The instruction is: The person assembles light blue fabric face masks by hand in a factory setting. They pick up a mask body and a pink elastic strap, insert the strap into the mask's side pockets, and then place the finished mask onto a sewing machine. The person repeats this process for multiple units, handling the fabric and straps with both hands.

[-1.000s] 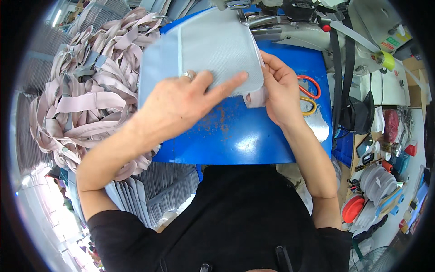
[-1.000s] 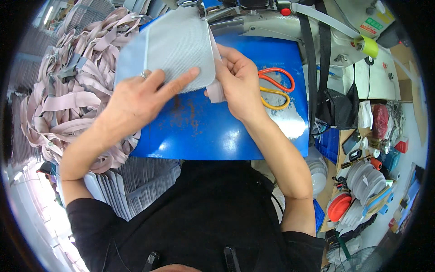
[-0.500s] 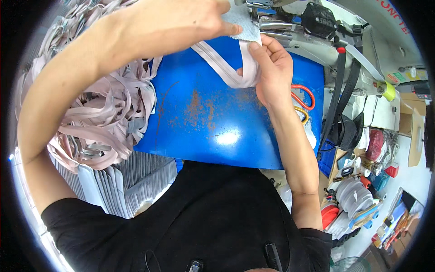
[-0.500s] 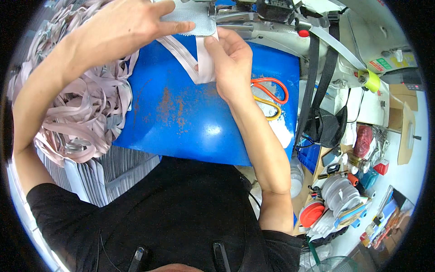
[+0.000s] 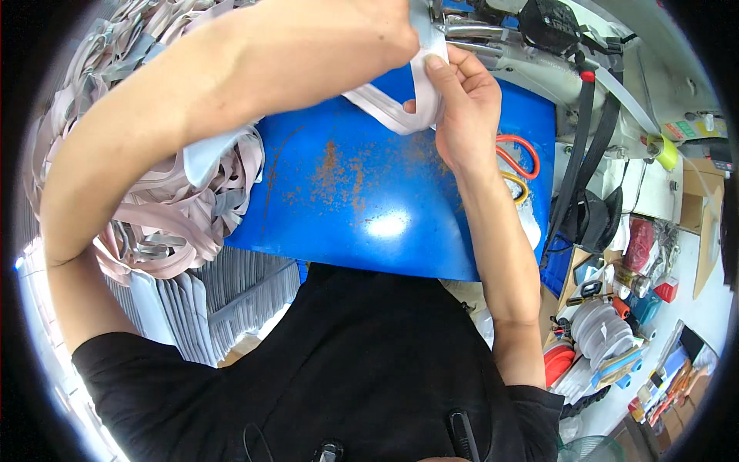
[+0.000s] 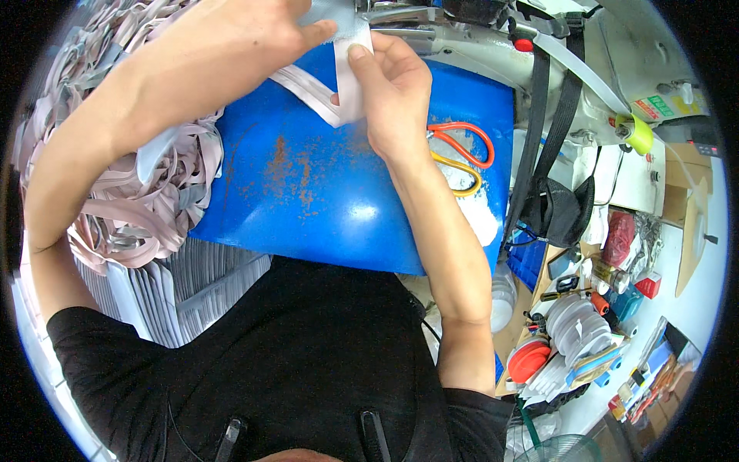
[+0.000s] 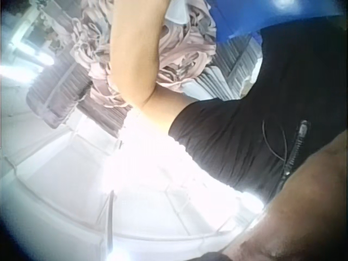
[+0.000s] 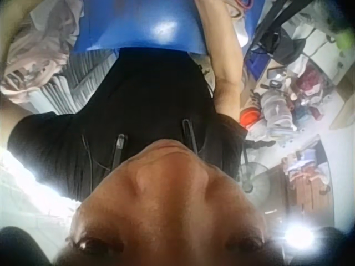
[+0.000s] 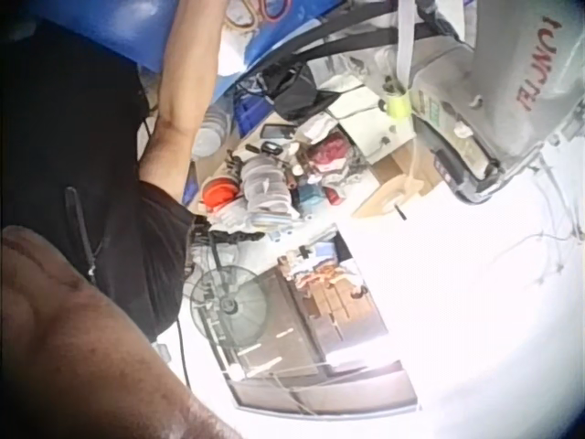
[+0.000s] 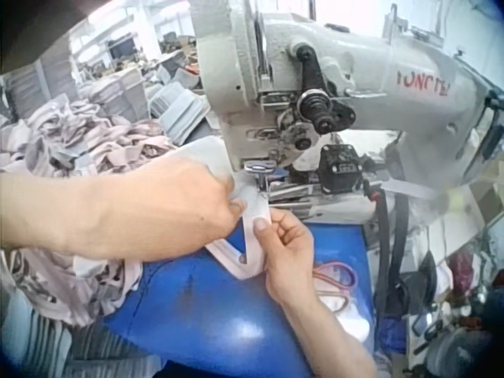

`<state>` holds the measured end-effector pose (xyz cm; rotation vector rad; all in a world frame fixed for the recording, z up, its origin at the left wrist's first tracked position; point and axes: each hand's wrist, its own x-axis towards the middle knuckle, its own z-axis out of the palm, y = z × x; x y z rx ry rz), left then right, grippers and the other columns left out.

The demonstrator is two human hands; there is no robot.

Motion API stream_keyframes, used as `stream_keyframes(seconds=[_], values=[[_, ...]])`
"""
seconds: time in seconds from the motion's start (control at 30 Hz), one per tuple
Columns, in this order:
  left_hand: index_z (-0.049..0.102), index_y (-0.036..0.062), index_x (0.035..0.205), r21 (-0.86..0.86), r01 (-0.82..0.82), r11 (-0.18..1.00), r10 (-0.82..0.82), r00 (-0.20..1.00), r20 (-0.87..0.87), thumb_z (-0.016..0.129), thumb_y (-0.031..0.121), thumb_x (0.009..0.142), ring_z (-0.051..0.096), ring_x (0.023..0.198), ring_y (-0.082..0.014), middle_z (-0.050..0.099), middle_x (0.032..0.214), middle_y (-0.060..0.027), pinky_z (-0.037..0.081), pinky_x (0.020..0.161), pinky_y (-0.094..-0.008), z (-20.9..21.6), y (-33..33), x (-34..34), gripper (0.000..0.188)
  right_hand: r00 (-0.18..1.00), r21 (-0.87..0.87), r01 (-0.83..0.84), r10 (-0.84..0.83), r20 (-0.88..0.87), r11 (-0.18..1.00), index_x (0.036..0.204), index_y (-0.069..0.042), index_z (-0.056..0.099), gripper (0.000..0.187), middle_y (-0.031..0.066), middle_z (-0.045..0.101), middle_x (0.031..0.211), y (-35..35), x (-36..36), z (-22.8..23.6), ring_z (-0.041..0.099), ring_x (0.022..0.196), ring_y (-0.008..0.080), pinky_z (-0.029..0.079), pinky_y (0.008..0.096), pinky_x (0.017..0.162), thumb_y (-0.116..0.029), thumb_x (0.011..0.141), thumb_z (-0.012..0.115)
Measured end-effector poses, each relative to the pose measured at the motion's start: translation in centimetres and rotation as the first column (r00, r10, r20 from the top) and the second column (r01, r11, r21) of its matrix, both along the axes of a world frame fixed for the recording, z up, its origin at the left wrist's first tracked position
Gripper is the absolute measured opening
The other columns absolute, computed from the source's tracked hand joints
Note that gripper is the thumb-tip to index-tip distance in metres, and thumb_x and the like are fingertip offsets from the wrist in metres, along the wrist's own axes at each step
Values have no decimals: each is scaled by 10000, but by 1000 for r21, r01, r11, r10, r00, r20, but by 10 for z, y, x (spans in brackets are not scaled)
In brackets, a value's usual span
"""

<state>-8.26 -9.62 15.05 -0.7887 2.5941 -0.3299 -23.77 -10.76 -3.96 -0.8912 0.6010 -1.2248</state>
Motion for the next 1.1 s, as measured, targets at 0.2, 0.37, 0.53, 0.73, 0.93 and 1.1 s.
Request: stream_keyframes(seconds=[0.2, 0.37, 0.53, 0.73, 0.93, 1.1], values=[[710, -57, 1029, -213, -169, 962, 109, 958, -266, 678, 66, 776, 734, 731, -291, 705, 812, -170, 584, 649, -354, -45, 19, -16, 283, 998, 17, 58, -58, -6, 998, 1174, 47, 627, 200, 120, 730, 958, 2, 1, 4, 703, 746, 151, 603, 288, 586, -77, 1017, 623], [722, -18, 839, -172, -312, 935, 184, 836, -517, 694, 68, 711, 729, 730, -332, 709, 786, -186, 591, 677, -394, -67, 21, -48, 157, 996, -42, 91, -91, -7, 995, 1214, 33, 632, 230, 107, 745, 1040, 6, 1, -4, 701, 896, 127, 567, 254, 757, -75, 1011, 642], [671, 11, 1223, 127, -520, 845, 406, 467, -786, 751, 209, 796, 691, 974, -356, 666, 1089, -250, 564, 808, -401, -89, 49, -48, 478, 996, 13, 32, -33, 85, 999, 1285, 41, 618, 273, 118, 745, 1098, 17, -4, 3, 700, 953, 125, 559, 255, 809, -56, 1030, 599], [496, 188, 1538, 33, -398, 917, 305, 644, -702, 819, 207, 721, 628, 1043, -339, 575, 1175, -150, 534, 861, -461, -124, 151, -12, 879, 988, 83, -38, 25, 154, 996, 1334, 54, 592, 312, 127, 735, 1155, 42, -17, -1, 708, 966, 135, 567, 267, 848, -65, 1046, 577], [546, 229, 1510, -54, -299, 953, 248, 868, -429, 648, 126, 840, 568, 677, -177, 428, 796, -39, 513, 495, -294, -72, 168, -7, 686, 995, 120, -36, 25, 95, 992, 1323, 61, 594, 305, 124, 753, 1083, 78, -33, 13, 712, 916, 113, 564, 240, 800, -67, 1046, 588], [507, 246, 1532, -83, -208, 975, 178, 945, -275, 697, 161, 812, 586, 642, -184, 455, 843, -54, 535, 511, -307, -42, 141, -2, 749, 996, 119, -46, 36, 86, 992, 1332, 72, 582, 317, 113, 756, 1083, 89, -42, 7, 710, 916, 95, 564, 230, 786, -87, 1059, 583]])
